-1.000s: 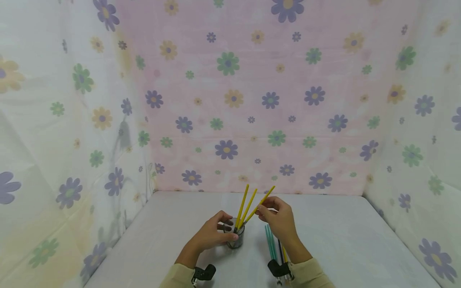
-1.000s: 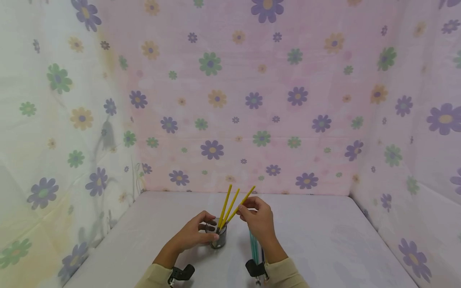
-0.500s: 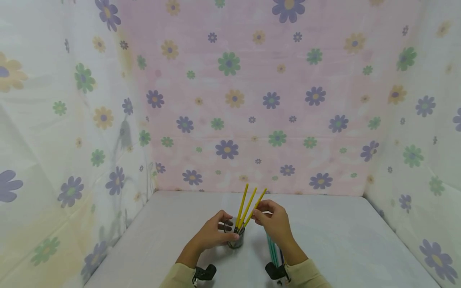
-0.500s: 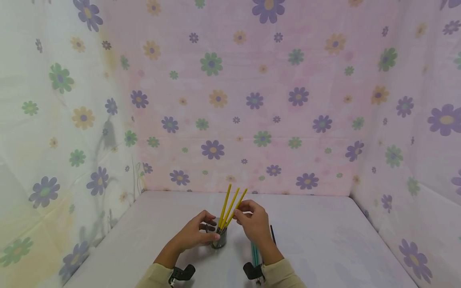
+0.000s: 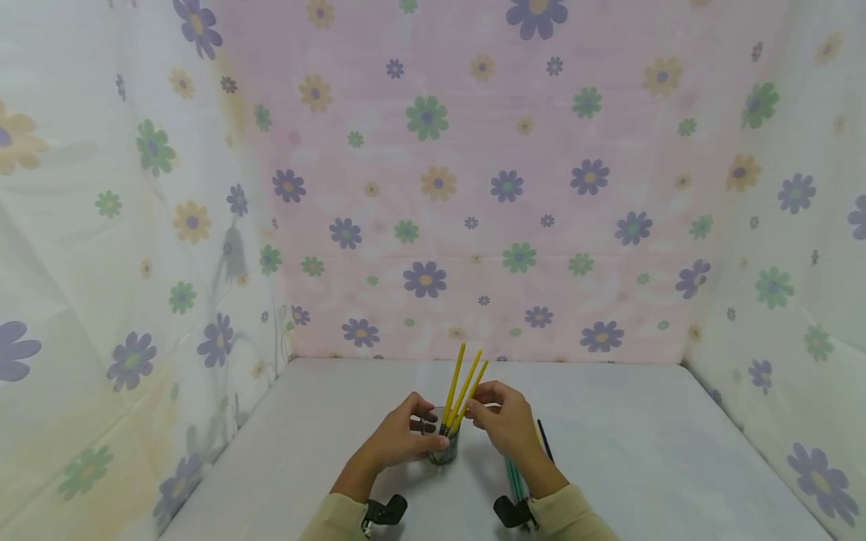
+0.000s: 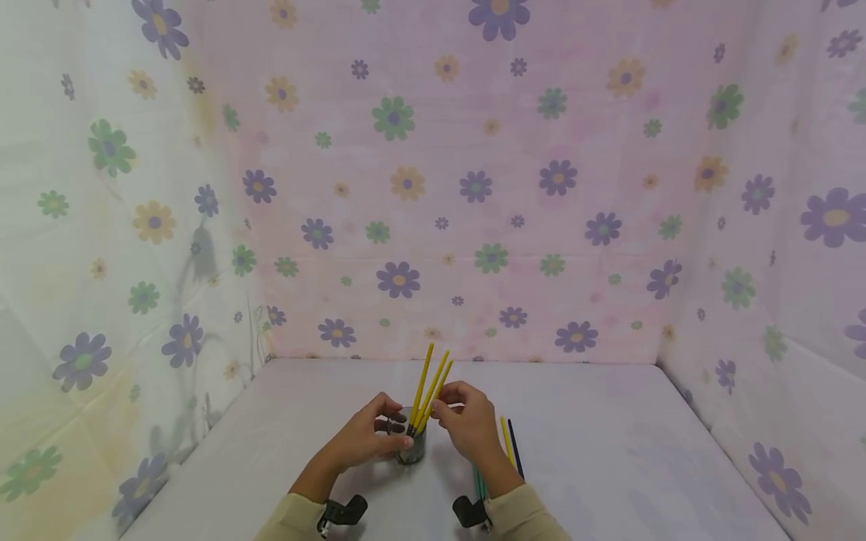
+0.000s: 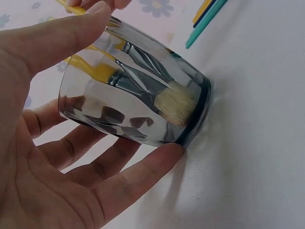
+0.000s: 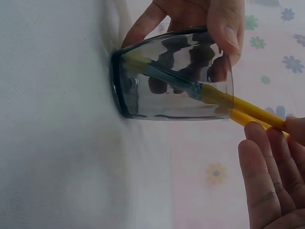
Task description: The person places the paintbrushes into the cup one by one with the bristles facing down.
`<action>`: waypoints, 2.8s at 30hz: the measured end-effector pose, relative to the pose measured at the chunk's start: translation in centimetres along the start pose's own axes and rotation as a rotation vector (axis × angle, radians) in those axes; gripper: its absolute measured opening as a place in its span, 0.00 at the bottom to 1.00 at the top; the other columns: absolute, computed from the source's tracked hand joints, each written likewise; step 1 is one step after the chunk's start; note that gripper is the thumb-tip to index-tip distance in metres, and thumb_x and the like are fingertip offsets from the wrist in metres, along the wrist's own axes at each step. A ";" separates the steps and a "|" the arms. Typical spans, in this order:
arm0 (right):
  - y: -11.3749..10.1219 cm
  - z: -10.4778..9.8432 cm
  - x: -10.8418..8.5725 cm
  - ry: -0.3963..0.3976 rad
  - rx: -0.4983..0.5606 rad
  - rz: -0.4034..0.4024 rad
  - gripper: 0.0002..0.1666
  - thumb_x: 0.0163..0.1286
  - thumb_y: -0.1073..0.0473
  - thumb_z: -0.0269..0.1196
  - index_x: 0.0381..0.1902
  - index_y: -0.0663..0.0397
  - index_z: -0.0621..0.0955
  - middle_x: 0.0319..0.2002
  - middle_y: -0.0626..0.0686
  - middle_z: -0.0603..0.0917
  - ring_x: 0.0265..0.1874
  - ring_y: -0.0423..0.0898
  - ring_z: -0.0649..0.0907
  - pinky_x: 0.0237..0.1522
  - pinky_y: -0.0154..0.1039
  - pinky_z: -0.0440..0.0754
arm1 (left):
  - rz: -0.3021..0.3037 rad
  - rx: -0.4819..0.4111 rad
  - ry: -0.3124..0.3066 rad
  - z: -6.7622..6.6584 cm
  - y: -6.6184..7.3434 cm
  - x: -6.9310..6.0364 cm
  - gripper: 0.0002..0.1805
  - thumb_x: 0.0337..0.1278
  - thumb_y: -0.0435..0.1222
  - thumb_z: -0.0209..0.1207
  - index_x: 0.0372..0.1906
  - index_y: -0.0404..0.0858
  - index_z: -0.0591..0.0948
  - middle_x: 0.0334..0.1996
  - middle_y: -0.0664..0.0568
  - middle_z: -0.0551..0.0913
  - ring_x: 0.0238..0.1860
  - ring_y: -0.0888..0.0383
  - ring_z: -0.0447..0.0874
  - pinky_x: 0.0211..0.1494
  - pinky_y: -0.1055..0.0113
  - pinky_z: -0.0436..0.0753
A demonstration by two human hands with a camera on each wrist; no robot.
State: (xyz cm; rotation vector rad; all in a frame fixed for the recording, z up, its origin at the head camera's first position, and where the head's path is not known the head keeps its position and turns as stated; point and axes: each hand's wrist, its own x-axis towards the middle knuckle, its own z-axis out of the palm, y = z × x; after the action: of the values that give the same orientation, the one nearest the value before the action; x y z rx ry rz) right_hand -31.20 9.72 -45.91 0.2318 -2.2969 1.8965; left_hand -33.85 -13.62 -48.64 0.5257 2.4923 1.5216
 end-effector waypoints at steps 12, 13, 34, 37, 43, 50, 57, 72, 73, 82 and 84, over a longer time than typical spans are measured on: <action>0.5 -0.6 0.3 -0.004 -0.062 0.013 0.11 0.73 0.60 0.67 0.50 0.56 0.85 0.42 0.56 0.88 0.36 0.48 0.91 0.37 0.38 0.90 | -0.026 -0.084 0.095 1.1 -0.2 -1.0 0.40 0.52 0.49 0.77 0.65 0.37 0.71 0.62 0.44 0.81 0.62 0.42 0.82 0.49 0.56 0.89; 0.6 -0.8 0.3 -0.007 -0.072 0.014 0.11 0.73 0.59 0.67 0.50 0.56 0.85 0.42 0.56 0.89 0.36 0.47 0.91 0.37 0.38 0.90 | -0.029 -0.089 0.107 1.2 -0.2 -1.1 0.40 0.52 0.49 0.77 0.65 0.38 0.72 0.62 0.44 0.81 0.62 0.42 0.82 0.50 0.56 0.89; 2.1 -6.9 0.7 -0.006 -0.383 0.054 0.09 0.70 0.57 0.71 0.46 0.49 0.86 0.44 0.50 0.88 0.38 0.44 0.87 0.34 0.40 0.89 | -0.052 -0.034 0.232 2.6 0.2 -1.5 0.39 0.50 0.52 0.77 0.61 0.40 0.72 0.57 0.46 0.82 0.59 0.46 0.83 0.49 0.54 0.89; 2.2 -7.9 0.7 -0.010 -0.423 0.070 0.09 0.69 0.56 0.71 0.46 0.50 0.86 0.44 0.50 0.88 0.37 0.44 0.86 0.33 0.39 0.88 | -0.055 -0.023 0.239 2.7 0.1 -1.4 0.39 0.50 0.52 0.77 0.61 0.39 0.72 0.56 0.45 0.82 0.58 0.47 0.83 0.50 0.53 0.88; 2.5 -9.6 0.5 -0.029 -0.453 0.131 0.14 0.69 0.56 0.71 0.48 0.56 0.85 0.46 0.54 0.87 0.35 0.47 0.87 0.32 0.40 0.88 | -0.063 -0.019 0.247 2.8 0.0 -1.4 0.40 0.50 0.53 0.77 0.62 0.39 0.71 0.55 0.47 0.81 0.57 0.48 0.83 0.50 0.53 0.88; 3.3 -11.6 0.3 -0.023 -0.481 0.313 0.22 0.68 0.57 0.71 0.54 0.65 0.81 0.45 0.59 0.85 0.33 0.46 0.86 0.31 0.41 0.89 | -0.062 -0.024 0.247 2.8 0.0 -1.3 0.40 0.50 0.53 0.77 0.62 0.39 0.71 0.55 0.46 0.81 0.57 0.49 0.82 0.50 0.53 0.87; 4.1 -12.6 0.1 -0.029 -0.548 0.441 0.22 0.64 0.58 0.74 0.49 0.65 0.81 0.40 0.59 0.85 0.29 0.47 0.85 0.28 0.40 0.88 | -0.069 -0.027 0.240 2.7 0.0 -1.2 0.40 0.50 0.52 0.77 0.62 0.39 0.71 0.54 0.46 0.81 0.57 0.48 0.82 0.51 0.53 0.88; 4.1 -11.9 -0.7 -0.124 -0.609 0.484 0.23 0.59 0.56 0.76 0.43 0.63 0.78 0.30 0.56 0.83 0.24 0.48 0.83 0.24 0.39 0.85 | -0.070 -0.043 0.227 2.9 -0.3 -1.3 0.42 0.50 0.53 0.77 0.63 0.39 0.70 0.56 0.46 0.80 0.58 0.48 0.82 0.50 0.54 0.88; 4.1 -11.8 -0.7 -0.125 -0.612 0.479 0.24 0.58 0.56 0.77 0.44 0.63 0.78 0.31 0.56 0.83 0.25 0.48 0.83 0.24 0.39 0.85 | -0.071 -0.046 0.228 2.9 -0.4 -1.3 0.42 0.50 0.53 0.77 0.63 0.39 0.70 0.56 0.45 0.80 0.58 0.48 0.82 0.50 0.54 0.88; 3.9 -10.8 -0.7 -0.121 -0.645 0.462 0.24 0.53 0.59 0.80 0.40 0.63 0.79 0.31 0.55 0.83 0.25 0.47 0.83 0.23 0.37 0.84 | -0.072 -0.056 0.218 2.7 -0.1 -1.4 0.42 0.50 0.53 0.77 0.64 0.39 0.70 0.56 0.46 0.80 0.59 0.47 0.81 0.49 0.55 0.89; 4.0 -10.6 -0.7 -0.122 -0.650 0.455 0.23 0.52 0.61 0.80 0.40 0.63 0.79 0.31 0.55 0.83 0.25 0.47 0.83 0.23 0.37 0.84 | -0.074 -0.054 0.217 2.7 0.0 -1.5 0.42 0.51 0.53 0.77 0.64 0.39 0.70 0.56 0.46 0.80 0.59 0.47 0.81 0.49 0.55 0.89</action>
State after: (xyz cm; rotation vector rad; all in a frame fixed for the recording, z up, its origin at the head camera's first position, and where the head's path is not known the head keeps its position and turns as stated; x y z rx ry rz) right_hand -31.17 20.90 -47.90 -0.2854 -3.0941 1.1766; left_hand -31.59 -11.99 -49.97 0.2695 2.5859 1.6932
